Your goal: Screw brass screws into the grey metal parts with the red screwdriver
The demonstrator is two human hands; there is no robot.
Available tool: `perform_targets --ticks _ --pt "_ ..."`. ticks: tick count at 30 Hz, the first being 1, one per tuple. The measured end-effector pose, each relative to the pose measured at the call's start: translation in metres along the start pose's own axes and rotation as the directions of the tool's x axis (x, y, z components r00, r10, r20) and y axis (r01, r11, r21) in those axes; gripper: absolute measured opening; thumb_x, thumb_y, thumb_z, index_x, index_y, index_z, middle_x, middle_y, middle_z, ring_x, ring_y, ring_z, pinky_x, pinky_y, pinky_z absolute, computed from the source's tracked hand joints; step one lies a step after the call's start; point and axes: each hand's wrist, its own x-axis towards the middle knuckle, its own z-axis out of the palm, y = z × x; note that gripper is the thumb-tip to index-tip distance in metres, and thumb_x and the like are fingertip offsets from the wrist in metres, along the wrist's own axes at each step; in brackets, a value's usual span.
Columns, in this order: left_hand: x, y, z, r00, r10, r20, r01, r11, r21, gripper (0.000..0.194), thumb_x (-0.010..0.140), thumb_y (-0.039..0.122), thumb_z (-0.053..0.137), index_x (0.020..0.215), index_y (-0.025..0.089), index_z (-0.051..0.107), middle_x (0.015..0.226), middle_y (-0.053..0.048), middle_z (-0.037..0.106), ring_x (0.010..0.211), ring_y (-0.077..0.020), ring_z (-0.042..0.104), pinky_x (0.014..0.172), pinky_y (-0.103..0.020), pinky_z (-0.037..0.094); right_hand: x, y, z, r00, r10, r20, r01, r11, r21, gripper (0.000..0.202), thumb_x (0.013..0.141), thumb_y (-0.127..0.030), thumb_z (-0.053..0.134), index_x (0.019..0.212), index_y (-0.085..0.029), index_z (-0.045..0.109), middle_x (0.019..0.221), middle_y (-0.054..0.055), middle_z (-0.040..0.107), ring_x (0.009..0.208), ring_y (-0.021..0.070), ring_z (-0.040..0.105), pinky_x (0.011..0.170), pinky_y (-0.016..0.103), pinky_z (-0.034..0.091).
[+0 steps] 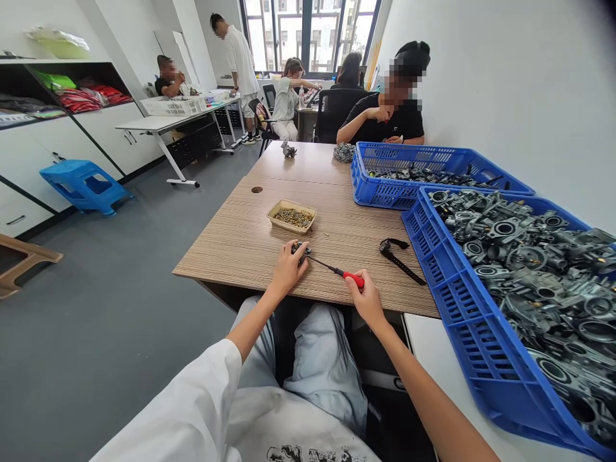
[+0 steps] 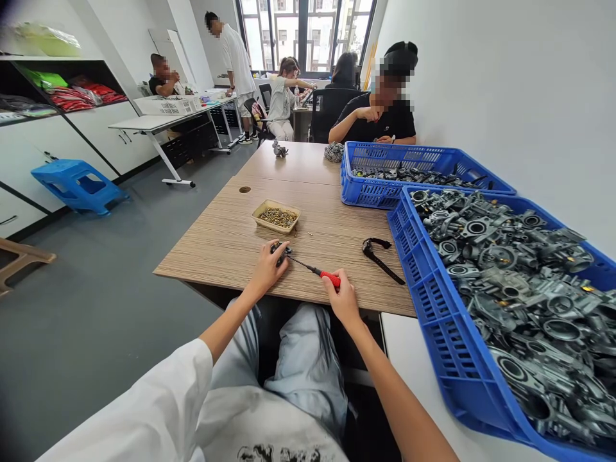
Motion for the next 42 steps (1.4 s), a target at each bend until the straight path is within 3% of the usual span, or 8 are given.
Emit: perform_targets --ticks 6,12,19,26,36,42 --pt "-0.0003 0.0006 -0.0004 1.000 -0.010 0.010 0.010 1.000 -0.003 0.050 0.098 0.027 0.058 0.148 0.025 0.056 0.143 -0.014 0.047 0.128 -0.0314 0.047 0.113 -0.050 0.044 -0.0005 -0.0025 -0.0003 1.000 0.005 0.004 -0.005 1.000 -0.025 0.031 0.100 -0.054 0.053 0.096 -0.024 0.052 0.067 -0.004 0.053 0.057 0.0165 0.048 0.057 0.029 0.035" --pt "-0.0005 0.0023 -0.0021 1.000 -0.006 0.016 0.006 1.000 -0.002 0.051 0.097 0.026 0.057 0.149 0.025 0.055 0.143 -0.014 0.048 0.130 -0.0319 0.046 0.114 -0.051 0.043 -0.0030 0.0004 0.0015 1.000 0.005 0.025 -0.008 0.994 0.112 0.038 0.095 -0.047 0.063 0.118 -0.025 0.041 0.074 -0.002 0.059 0.056 0.0190 0.054 0.056 0.031 0.043" --pt "0.0003 0.0033 -0.0032 1.000 -0.006 0.007 0.006 1.000 -0.006 0.049 0.098 0.028 0.057 0.147 0.024 0.056 0.142 -0.015 0.048 0.129 -0.0318 0.047 0.114 -0.050 0.044 -0.0025 0.0027 0.0013 1.000 0.002 0.016 -0.003 0.998 0.057 0.028 0.097 -0.048 0.059 0.105 -0.025 0.045 0.069 -0.004 0.052 0.055 0.0180 0.050 0.055 0.030 0.039" --pt "-0.0004 0.0025 -0.0020 1.000 -0.008 0.008 0.008 1.000 -0.004 0.049 0.098 0.028 0.057 0.147 0.024 0.056 0.143 -0.015 0.048 0.129 -0.0312 0.047 0.114 -0.050 0.044 -0.0019 -0.0014 0.0010 0.999 -0.027 -0.018 0.026 0.999 -0.026 0.030 0.100 -0.053 0.055 0.091 -0.025 0.047 0.064 -0.006 0.046 0.055 0.0159 0.043 0.057 0.029 0.032" --pt "-0.0005 0.0017 -0.0015 1.000 -0.004 0.017 0.004 1.000 0.002 0.049 0.098 0.027 0.057 0.147 0.024 0.056 0.143 -0.015 0.048 0.129 -0.0319 0.047 0.113 -0.051 0.044 -0.0034 0.0038 0.0000 0.999 -0.004 0.037 0.003 1.000 0.018 0.029 0.099 -0.050 0.055 0.112 -0.025 0.048 0.062 -0.007 0.044 0.051 0.0175 0.042 0.055 0.030 0.032" --pt "-0.0007 0.0009 -0.0009 1.000 -0.002 0.016 0.001 1.000 0.010 0.049 0.099 0.028 0.057 0.148 0.024 0.056 0.143 -0.015 0.047 0.128 -0.0317 0.047 0.113 -0.050 0.044 -0.0013 0.0025 -0.0018 0.999 0.002 0.038 -0.003 1.000 0.019 0.027 0.099 -0.050 0.055 0.103 -0.025 0.046 0.064 -0.006 0.048 0.053 0.0174 0.045 0.056 0.030 0.034"
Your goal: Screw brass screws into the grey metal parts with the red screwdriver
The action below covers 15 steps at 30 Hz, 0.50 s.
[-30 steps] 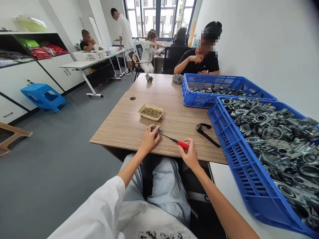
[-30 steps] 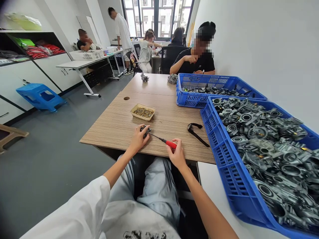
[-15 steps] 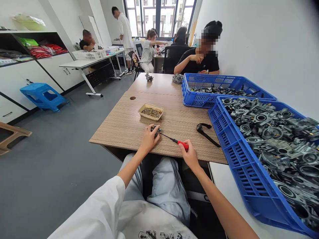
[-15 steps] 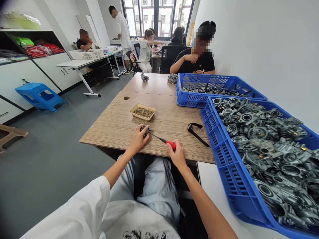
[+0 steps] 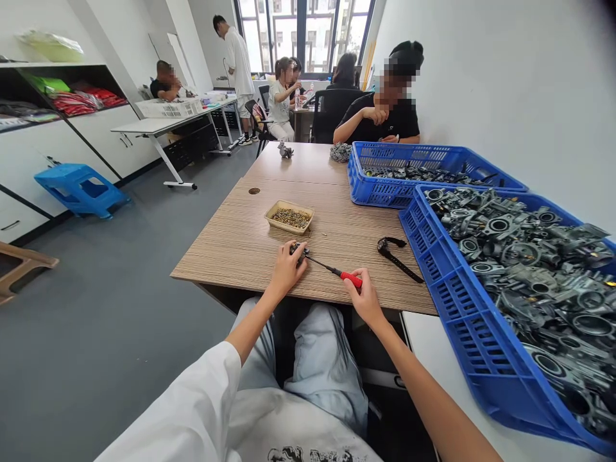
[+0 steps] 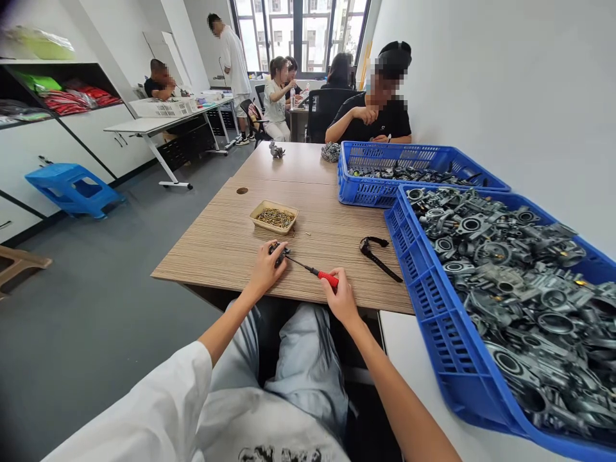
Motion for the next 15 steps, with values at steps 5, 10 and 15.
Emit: perform_targets --ticks 5,10,15 --pt "-0.0006 -0.0010 0.0014 1.000 0.010 -0.006 -0.010 1.000 0.001 0.049 0.099 0.029 0.056 0.148 0.025 0.055 0.143 -0.015 0.047 0.129 -0.0317 0.047 0.113 -0.051 0.044 0.0031 -0.0013 -0.0001 1.000 0.015 -0.010 -0.015 1.000 0.022 0.032 0.101 -0.056 0.049 0.090 -0.025 0.048 0.061 -0.005 0.049 0.055 0.0172 0.047 0.054 0.028 0.035" --pt "-0.0005 -0.0013 0.0012 1.000 0.003 0.000 -0.003 1.000 0.002 0.051 0.098 0.027 0.057 0.149 0.025 0.055 0.143 -0.015 0.047 0.129 -0.0321 0.047 0.113 -0.051 0.044 0.0030 -0.0024 0.0006 1.000 0.011 -0.005 -0.011 1.000 0.016 0.033 0.101 -0.056 0.047 0.091 -0.025 0.051 0.060 -0.004 0.050 0.055 0.0176 0.047 0.054 0.029 0.036" --pt "-0.0002 -0.0001 -0.0001 1.000 0.000 0.000 0.000 1.000 -0.009 0.051 0.097 0.026 0.057 0.148 0.026 0.055 0.143 -0.015 0.047 0.129 -0.0319 0.047 0.113 -0.051 0.044 0.0001 -0.0029 0.0004 1.000 0.000 -0.002 0.000 1.000 0.004 0.028 0.097 -0.051 0.056 0.106 -0.025 0.049 0.061 -0.006 0.046 0.052 0.0178 0.045 0.055 0.031 0.036"
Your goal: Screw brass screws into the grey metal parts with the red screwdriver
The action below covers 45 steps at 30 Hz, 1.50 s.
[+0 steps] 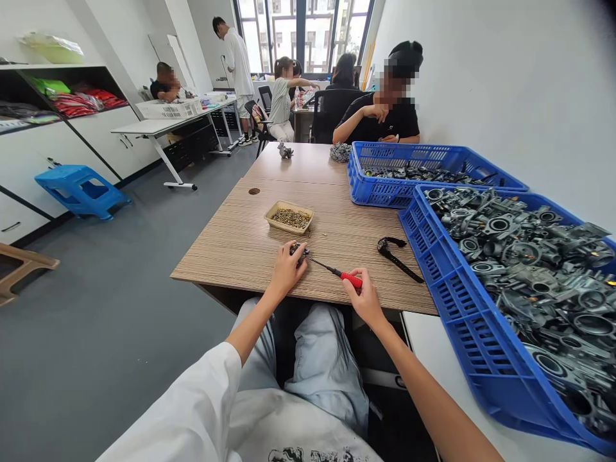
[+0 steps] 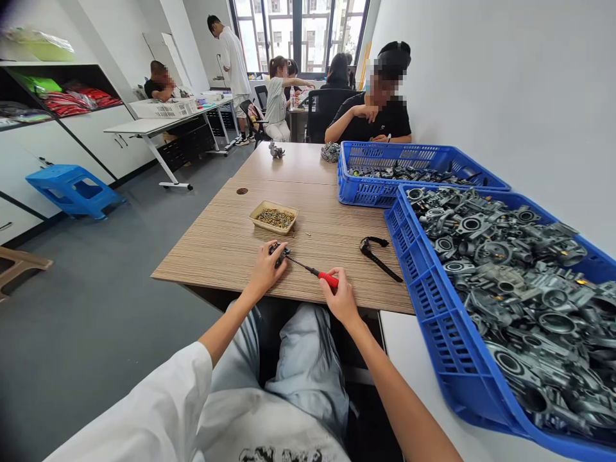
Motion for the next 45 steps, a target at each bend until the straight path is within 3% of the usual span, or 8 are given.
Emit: perform_targets --ticks 5,13,22,33,40,45 --pt "0.000 0.001 0.000 1.000 0.000 -0.007 0.000 1.000 -0.002 0.050 0.098 0.026 0.057 0.148 0.026 0.055 0.142 -0.015 0.048 0.129 -0.0317 0.048 0.113 -0.051 0.044 0.000 0.001 -0.001 1.000 0.000 0.007 0.000 1.000 0.012 0.025 0.097 -0.047 0.056 0.107 -0.026 0.046 0.061 -0.007 0.045 0.052 0.0182 0.046 0.056 0.031 0.035" --pt "0.000 -0.002 0.002 1.000 0.002 -0.004 -0.002 1.000 -0.005 0.051 0.098 0.027 0.057 0.148 0.025 0.055 0.143 -0.015 0.048 0.129 -0.0321 0.047 0.113 -0.052 0.044 0.003 -0.002 -0.001 1.000 0.015 -0.011 -0.016 0.999 -0.035 0.029 0.101 -0.053 0.049 0.094 -0.025 0.050 0.064 -0.004 0.052 0.058 0.0183 0.050 0.058 0.029 0.035" --pt "0.000 -0.001 0.001 1.000 -0.005 0.006 0.005 1.000 -0.006 0.052 0.097 0.025 0.059 0.149 0.024 0.054 0.144 -0.016 0.047 0.129 -0.0327 0.047 0.113 -0.052 0.044 0.000 -0.004 -0.002 0.999 -0.030 0.019 0.030 0.999 0.033 0.026 0.098 -0.047 0.054 0.109 -0.025 0.043 0.068 -0.004 0.055 0.056 0.0193 0.049 0.060 0.032 0.038" --pt "-0.001 -0.003 0.002 1.000 -0.002 -0.004 0.002 1.000 0.006 0.054 0.095 0.022 0.059 0.149 0.027 0.053 0.144 -0.014 0.047 0.128 -0.0316 0.048 0.113 -0.051 0.045 0.004 0.006 0.001 0.999 0.037 -0.013 -0.036 0.998 0.047 0.027 0.100 -0.053 0.050 0.098 -0.027 0.047 0.062 -0.004 0.049 0.054 0.0184 0.048 0.053 0.030 0.036" --pt "0.000 -0.001 0.000 1.000 0.001 -0.001 -0.001 1.000 0.010 0.052 0.097 0.023 0.059 0.148 0.024 0.055 0.143 -0.015 0.047 0.129 -0.0318 0.047 0.112 -0.049 0.045 0.001 -0.001 0.000 0.999 0.026 0.023 -0.028 0.995 0.094 0.028 0.097 -0.048 0.056 0.108 -0.025 0.044 0.064 -0.006 0.047 0.051 0.0165 0.046 0.052 0.029 0.037" --pt "0.000 -0.001 0.000 1.000 -0.005 -0.005 0.005 1.000 0.011 0.051 0.098 0.024 0.059 0.149 0.024 0.054 0.143 -0.015 0.048 0.129 -0.0318 0.047 0.113 -0.050 0.045 0.002 -0.001 -0.001 1.000 0.008 0.024 -0.009 0.999 0.045 0.026 0.097 -0.048 0.054 0.105 -0.025 0.044 0.066 -0.006 0.047 0.052 0.0169 0.046 0.054 0.030 0.036"
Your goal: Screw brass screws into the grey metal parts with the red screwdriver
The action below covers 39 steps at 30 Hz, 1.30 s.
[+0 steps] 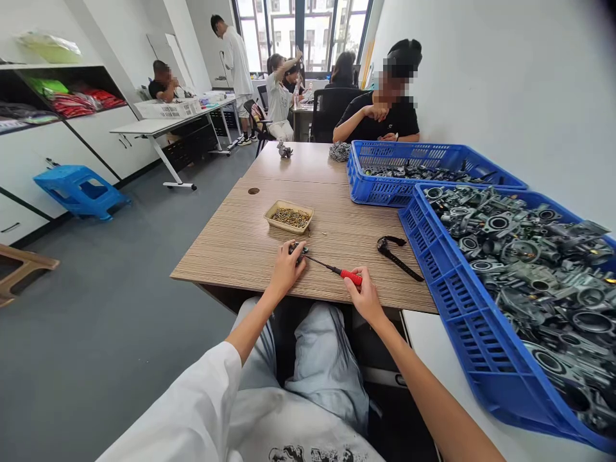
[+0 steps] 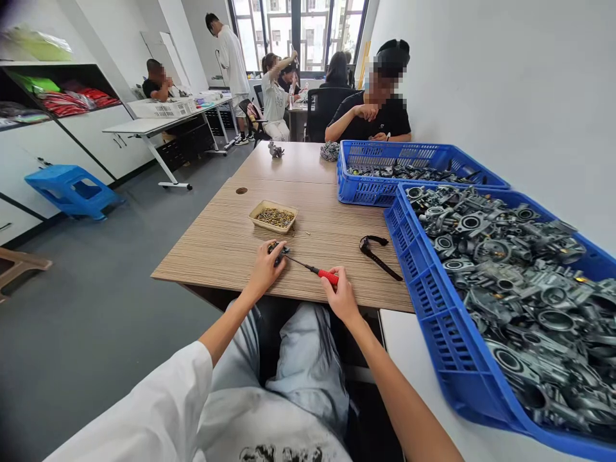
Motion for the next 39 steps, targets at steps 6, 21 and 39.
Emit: perform_targets --ticks 6,21,39 --pt "-0.0004 -0.0013 0.0012 1.000 -0.013 -0.013 0.013 1.000 0.010 0.047 0.099 0.025 0.058 0.146 0.026 0.057 0.140 -0.014 0.050 0.127 -0.0312 0.049 0.111 -0.050 0.047 0.0006 0.0021 -0.0001 1.000 -0.027 -0.011 0.026 0.998 -0.058 0.026 0.098 -0.049 0.053 0.103 -0.025 0.047 0.066 -0.005 0.050 0.053 0.0172 0.046 0.056 0.030 0.035" --pt "-0.0012 -0.0006 0.0003 1.000 -0.002 -0.003 0.002 1.000 0.020 0.048 0.098 0.023 0.059 0.146 0.026 0.057 0.142 -0.014 0.049 0.128 -0.0314 0.049 0.111 -0.050 0.046 -0.0014 -0.0022 0.0000 0.999 -0.042 -0.024 0.040 0.996 -0.079 0.026 0.098 -0.049 0.055 0.103 -0.024 0.048 0.061 -0.007 0.046 0.050 0.0162 0.043 0.054 0.029 0.033" --pt "-0.0010 0.0017 -0.0017 1.000 0.017 -0.011 -0.016 0.999 0.036 0.048 0.097 0.024 0.060 0.145 0.024 0.058 0.141 -0.014 0.049 0.128 -0.0318 0.048 0.112 -0.050 0.046 -0.0026 -0.0059 -0.0010 0.999 -0.040 -0.018 0.038 0.996 -0.082 0.027 0.096 -0.049 0.057 0.104 -0.025 0.048 0.062 -0.007 0.048 0.051 0.0169 0.045 0.057 0.030 0.035"
